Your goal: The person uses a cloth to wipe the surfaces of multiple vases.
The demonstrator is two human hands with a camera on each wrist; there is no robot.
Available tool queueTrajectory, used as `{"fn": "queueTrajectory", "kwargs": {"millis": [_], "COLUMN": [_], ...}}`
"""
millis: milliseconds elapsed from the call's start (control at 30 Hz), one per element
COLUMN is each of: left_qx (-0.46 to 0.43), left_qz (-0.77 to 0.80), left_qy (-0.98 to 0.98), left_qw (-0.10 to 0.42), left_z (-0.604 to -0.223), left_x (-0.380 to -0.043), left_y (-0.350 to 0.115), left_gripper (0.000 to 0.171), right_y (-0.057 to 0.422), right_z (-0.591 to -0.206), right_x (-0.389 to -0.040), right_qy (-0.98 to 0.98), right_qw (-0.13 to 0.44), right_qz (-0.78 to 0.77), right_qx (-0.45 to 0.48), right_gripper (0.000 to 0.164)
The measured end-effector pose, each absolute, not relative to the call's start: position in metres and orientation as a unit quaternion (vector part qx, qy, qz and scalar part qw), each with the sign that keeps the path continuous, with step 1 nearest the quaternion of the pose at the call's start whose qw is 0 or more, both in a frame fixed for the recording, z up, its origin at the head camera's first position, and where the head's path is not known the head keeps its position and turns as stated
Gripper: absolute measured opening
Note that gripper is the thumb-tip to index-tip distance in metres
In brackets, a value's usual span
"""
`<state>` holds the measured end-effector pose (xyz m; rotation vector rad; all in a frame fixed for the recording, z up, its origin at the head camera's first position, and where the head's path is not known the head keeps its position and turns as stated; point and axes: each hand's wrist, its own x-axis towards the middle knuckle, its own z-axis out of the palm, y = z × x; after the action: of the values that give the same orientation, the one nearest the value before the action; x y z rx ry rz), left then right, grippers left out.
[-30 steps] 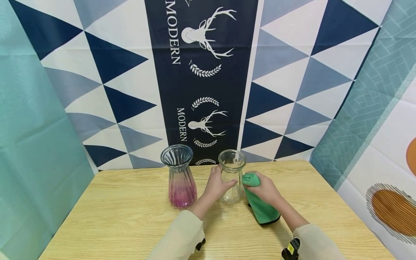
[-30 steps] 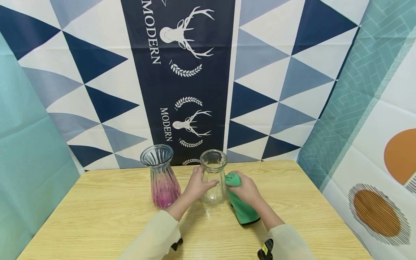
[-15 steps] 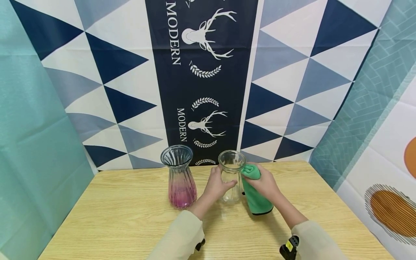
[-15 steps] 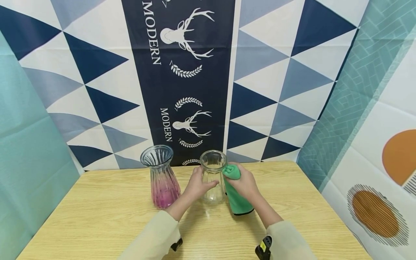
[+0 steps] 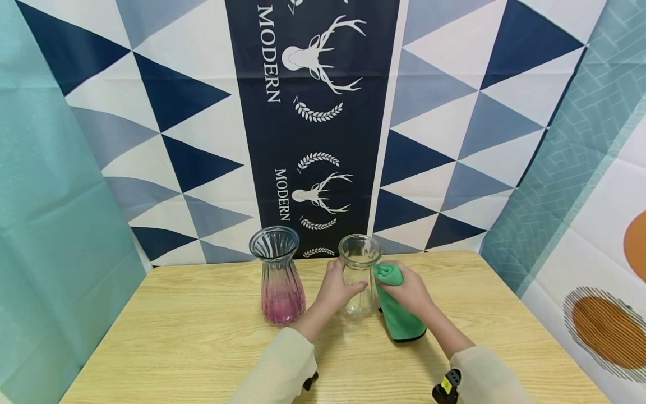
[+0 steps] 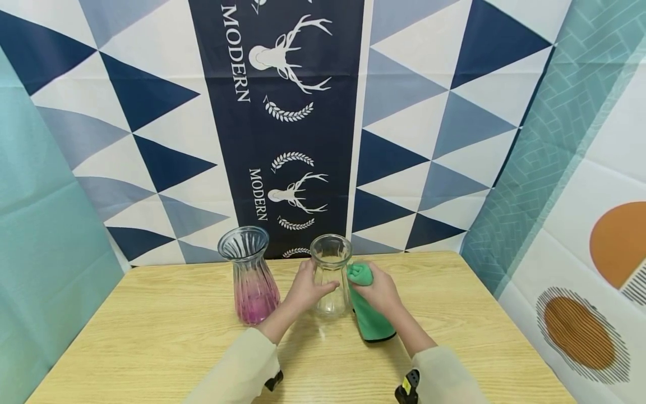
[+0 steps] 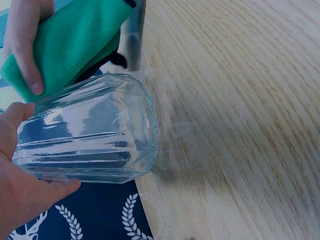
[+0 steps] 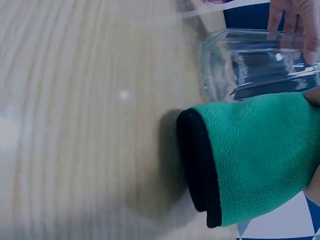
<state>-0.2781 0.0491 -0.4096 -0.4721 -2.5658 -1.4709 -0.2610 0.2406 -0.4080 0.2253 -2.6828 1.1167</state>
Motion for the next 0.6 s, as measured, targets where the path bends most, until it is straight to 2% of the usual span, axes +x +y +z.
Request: {"fn": "queueTrajectory", "kwargs": {"millis": [267,600], "left_qx": [-0.154,-0.152], "left_qz": [-0.485,-0.483], "left_qy": [-0.858,-0.860], "left_qw": [0.074,0.071], "left_z": [-0.411,-0.410], "left_x": [-0.281,-0.282], "left_y": [0.050,0.051], "left_gripper": [0.074,0.076], "right_y": [0.246,0.249], "right_z": [-0.426,-0.425], "right_x": [-0.264,-0.265], "right_qy": [-0.938,-0.931], "right_qw": [0.069,0.076], "right_qz": [0.329,0.344], "right_qx": [0.082,0.090], "right_gripper": [0.046,0.047]}}
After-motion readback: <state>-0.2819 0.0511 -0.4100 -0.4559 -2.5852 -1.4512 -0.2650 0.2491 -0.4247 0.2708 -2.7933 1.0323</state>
